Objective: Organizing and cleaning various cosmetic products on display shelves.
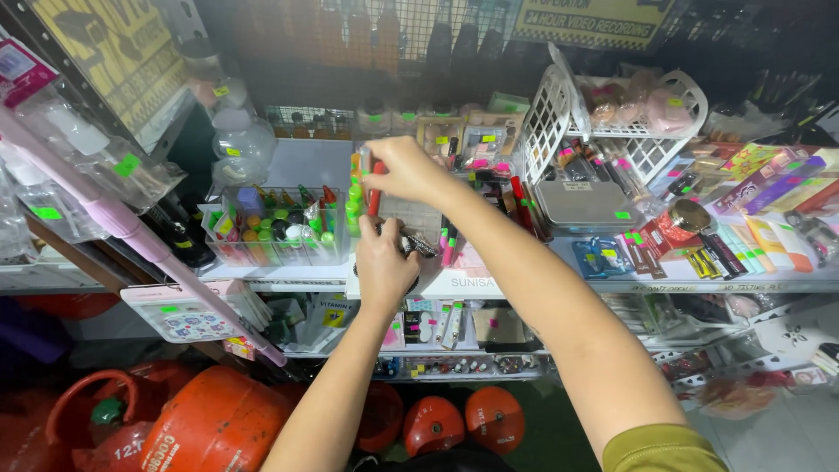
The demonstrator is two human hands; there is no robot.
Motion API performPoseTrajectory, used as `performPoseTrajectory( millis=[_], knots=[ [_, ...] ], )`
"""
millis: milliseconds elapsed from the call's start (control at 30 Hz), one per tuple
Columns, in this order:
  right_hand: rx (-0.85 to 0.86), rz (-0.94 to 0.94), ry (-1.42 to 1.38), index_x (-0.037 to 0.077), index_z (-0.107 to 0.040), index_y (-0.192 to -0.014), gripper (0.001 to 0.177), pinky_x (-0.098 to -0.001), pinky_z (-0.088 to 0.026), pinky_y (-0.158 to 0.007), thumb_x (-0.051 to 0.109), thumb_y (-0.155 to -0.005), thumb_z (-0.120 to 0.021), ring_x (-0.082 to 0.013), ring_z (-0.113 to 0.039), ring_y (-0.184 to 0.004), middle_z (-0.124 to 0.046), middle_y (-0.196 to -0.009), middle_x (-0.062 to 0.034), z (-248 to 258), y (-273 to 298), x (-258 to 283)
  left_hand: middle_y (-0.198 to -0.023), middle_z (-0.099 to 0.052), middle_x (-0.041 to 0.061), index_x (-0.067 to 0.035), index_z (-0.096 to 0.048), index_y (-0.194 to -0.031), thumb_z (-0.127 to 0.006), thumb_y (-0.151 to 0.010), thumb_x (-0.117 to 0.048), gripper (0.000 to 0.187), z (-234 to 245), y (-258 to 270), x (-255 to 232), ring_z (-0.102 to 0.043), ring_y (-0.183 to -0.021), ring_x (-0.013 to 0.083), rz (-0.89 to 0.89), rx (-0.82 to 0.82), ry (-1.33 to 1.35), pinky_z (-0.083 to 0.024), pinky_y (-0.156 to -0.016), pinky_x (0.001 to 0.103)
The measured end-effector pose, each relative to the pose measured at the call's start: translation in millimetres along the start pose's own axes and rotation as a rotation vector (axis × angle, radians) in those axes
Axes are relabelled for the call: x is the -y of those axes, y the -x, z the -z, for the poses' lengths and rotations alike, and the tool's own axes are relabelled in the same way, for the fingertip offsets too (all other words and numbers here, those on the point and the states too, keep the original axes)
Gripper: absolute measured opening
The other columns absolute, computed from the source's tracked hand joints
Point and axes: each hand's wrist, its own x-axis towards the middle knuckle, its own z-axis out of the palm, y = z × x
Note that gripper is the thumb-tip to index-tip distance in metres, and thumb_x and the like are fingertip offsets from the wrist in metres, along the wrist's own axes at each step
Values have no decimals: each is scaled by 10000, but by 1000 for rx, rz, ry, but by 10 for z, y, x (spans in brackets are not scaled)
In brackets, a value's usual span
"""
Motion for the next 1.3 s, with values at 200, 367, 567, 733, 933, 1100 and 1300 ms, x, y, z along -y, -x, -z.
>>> performPoseTrajectory(
  millis=[200, 367, 567, 733, 933, 1100, 1300],
  knots=[
    [1, -376, -403, 32, -694, -948, 176, -288, -620, -603, 130, -830, -779, -111, -743, -688, -753, -820, -46, 1021, 115, 438, -1135, -530, 221, -30, -641, -979, -794, -604, -24, 405, 18, 6, -29, -611, -918, 450, -28, -30, 20, -500, -798, 527],
    [170, -477, -380, 39, -677, -982, 146, -255, -564, -567, 132, -892, -745, -78, -676, -620, -735, -864, -19, 1621, 576, -66, -1149, -530, 225, -28, -651, -1000, -792, -623, -30, 402, -25, 8, -8, -615, -906, 448, -25, -25, 4, -504, -795, 522],
    [501, -710, -269, 31, -688, -931, 180, -266, -525, -540, 179, -879, -775, -95, -638, -603, -704, -757, -58, 1575, 1132, -757, -1185, -523, 226, -39, -680, -1081, -791, -616, -29, 478, -4, 6, -38, -622, -918, 446, -23, -30, -19, -513, -801, 511],
    [553, -818, -348, 42, -684, -909, 213, -264, -521, -545, 201, -811, -787, -95, -645, -600, -704, -745, -41, 1188, 1324, -1023, -1188, -515, 208, -68, -690, -1095, -773, -624, -25, 480, -24, 7, -17, -626, -946, 430, -17, -47, 4, -522, -817, 493],
    [265, -515, 197, 33, -726, -967, 404, -383, -573, -731, 285, -700, -894, -261, -706, -798, -721, -869, -133, 714, 1524, -1346, -1188, -515, 175, -92, -692, -1150, -738, -605, -15, 552, 141, 75, -189, -632, -985, 408, -98, 7, 157, -539, -823, 463],
    [-42, -458, 327, 66, -690, -1152, 472, -465, -569, -773, 282, -767, -856, -400, -689, -895, -628, -1106, -200, 769, 1544, -631, -1093, -593, 113, -126, -714, -1054, -772, -603, -42, 463, 320, 181, -465, -665, -858, 360, -162, 459, 25, -536, -787, 474],
    [-132, -453, 425, 71, -705, -1094, 313, -498, -545, -718, 278, -872, -778, -389, -695, -847, -631, -1144, -147, 810, 1580, -407, -1087, -616, 125, -120, -700, -1121, -749, -617, 15, 524, -86, 211, -191, -655, -930, 397, -343, 374, 6, -547, -805, 479]
  ],
)
